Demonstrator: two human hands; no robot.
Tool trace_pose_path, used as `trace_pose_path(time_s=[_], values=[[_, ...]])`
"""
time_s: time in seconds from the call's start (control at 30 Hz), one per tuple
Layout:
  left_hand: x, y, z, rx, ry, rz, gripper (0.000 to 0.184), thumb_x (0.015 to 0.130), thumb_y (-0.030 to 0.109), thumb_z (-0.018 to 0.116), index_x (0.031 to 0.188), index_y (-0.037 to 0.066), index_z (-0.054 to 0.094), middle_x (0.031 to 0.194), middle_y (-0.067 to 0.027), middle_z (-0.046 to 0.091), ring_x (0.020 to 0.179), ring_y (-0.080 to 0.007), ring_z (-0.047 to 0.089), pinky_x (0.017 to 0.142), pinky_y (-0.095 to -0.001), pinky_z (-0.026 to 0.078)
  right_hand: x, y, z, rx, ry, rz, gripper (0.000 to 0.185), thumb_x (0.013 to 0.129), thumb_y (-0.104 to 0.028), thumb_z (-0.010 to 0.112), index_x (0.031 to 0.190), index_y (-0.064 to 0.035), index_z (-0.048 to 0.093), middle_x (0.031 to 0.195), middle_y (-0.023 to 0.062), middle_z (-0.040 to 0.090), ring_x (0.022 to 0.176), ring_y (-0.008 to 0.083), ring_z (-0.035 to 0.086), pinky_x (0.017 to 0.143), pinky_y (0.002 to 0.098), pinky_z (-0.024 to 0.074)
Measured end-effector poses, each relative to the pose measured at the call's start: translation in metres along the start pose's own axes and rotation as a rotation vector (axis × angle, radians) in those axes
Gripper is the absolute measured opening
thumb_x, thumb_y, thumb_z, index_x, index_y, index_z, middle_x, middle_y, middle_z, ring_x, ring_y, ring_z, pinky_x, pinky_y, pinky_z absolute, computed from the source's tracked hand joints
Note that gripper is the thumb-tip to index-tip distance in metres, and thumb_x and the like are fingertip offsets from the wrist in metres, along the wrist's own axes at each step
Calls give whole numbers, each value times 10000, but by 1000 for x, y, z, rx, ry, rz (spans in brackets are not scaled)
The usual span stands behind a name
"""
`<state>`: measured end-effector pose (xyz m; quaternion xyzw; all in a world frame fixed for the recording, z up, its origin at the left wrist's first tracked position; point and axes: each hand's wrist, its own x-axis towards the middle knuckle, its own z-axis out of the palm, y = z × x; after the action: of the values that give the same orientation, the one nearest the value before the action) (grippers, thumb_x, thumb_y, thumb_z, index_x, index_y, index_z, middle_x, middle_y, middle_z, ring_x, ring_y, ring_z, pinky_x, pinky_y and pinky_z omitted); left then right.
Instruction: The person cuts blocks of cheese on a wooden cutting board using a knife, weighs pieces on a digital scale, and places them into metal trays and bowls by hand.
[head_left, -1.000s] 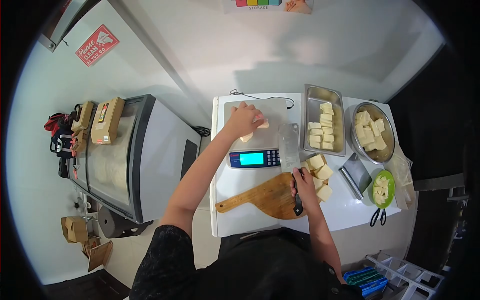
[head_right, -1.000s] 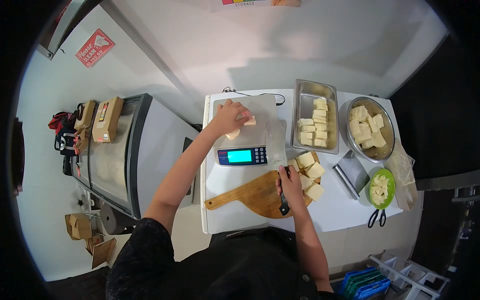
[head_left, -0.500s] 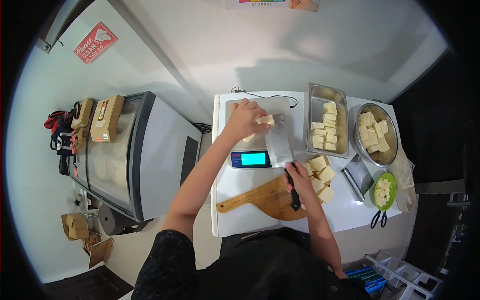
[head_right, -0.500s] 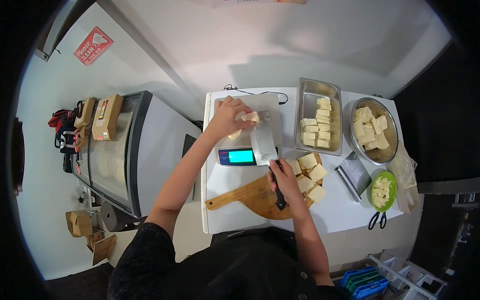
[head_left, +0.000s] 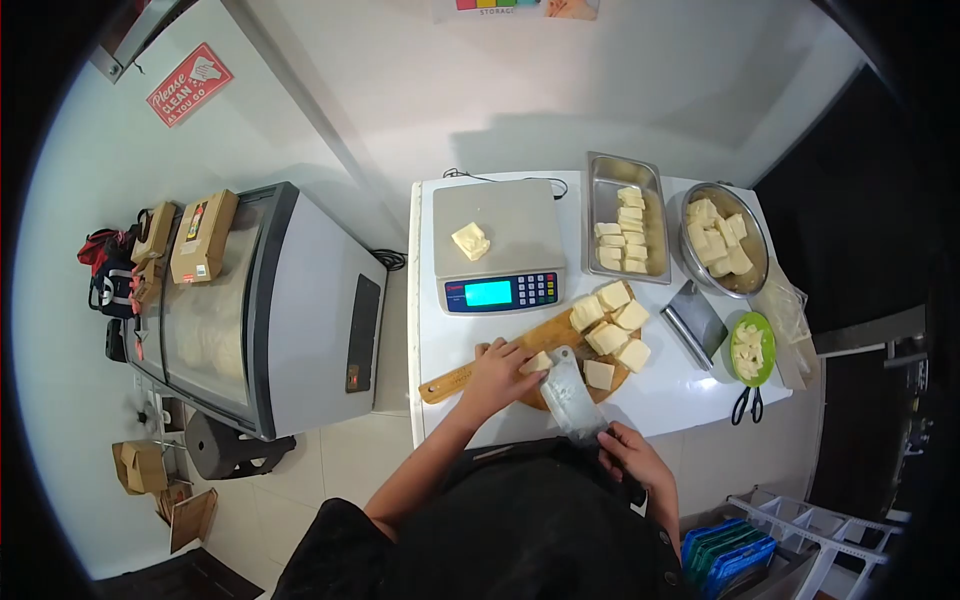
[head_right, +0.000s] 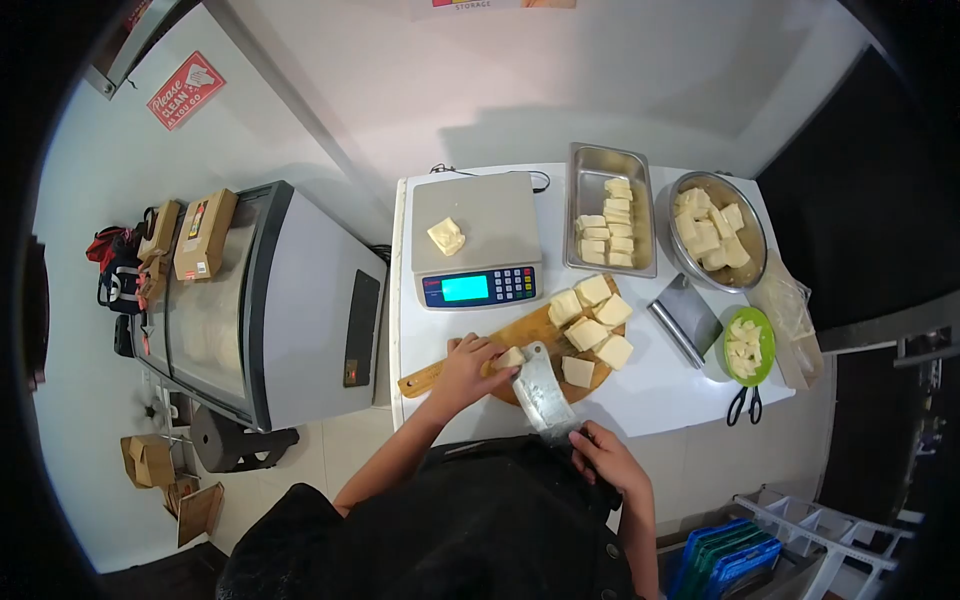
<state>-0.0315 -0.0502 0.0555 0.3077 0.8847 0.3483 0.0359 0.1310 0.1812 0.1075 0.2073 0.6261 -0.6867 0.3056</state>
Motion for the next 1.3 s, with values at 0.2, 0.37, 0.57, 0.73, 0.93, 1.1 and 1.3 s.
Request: trace_pose_path(time_s=[0.2,0.37,0.57,0.73,0.93,1.1,1.3], values=[[-8,0,4,-4,19,33,334,765,352,741,959,85,691,855,-34,649,869,-212,570,803,-367,349,-8,18,10,23,5,-14,276,1009,-274,494,834,-64,453,591,26,504,454,104,457,437,248,360],[4,0,2,7,35,54,317,758,337,751,945,88,695,854,-22,651,863,-207,569,795,-363,342,-7,12,11,37,22,-40,278,1006,-281,502,837,-66,452,593,24,504,454,103,458,436,249,365],[28,-4,-13,-7,11,42,293,744,304,769,938,99,693,852,-7,650,858,-200,567,798,-363,338,7,1,14,51,16,-66,271,999,-286,515,851,-67,452,594,18,501,454,101,457,435,246,370],[47,-9,-28,-15,9,141,298,735,292,779,945,100,690,849,-9,649,852,-193,567,806,-366,340,20,-11,14,78,31,-55,265,992,-287,524,870,-63,455,597,13,499,455,97,456,434,244,369],[42,-19,-6,-126,-67,92,313,729,268,782,964,85,685,871,-22,648,862,-211,566,783,-378,358,15,-12,9,39,30,-52,263,992,-282,524,866,-60,459,600,13,502,454,99,455,433,250,368],[41,-22,18,-162,-203,0,356,707,282,789,985,86,684,894,-27,649,871,-230,571,785,-395,374,0,4,0,-40,49,4,256,994,-266,518,858,-56,469,594,18,510,449,104,459,433,255,366],[40,-18,20,40,-317,149,388,688,307,791,1008,118,681,990,-5,626,994,-233,549,872,-436,372,-39,18,-8,-89,95,63,233,992,-241,520,869,-48,477,583,22,518,436,103,462,431,253,367]])
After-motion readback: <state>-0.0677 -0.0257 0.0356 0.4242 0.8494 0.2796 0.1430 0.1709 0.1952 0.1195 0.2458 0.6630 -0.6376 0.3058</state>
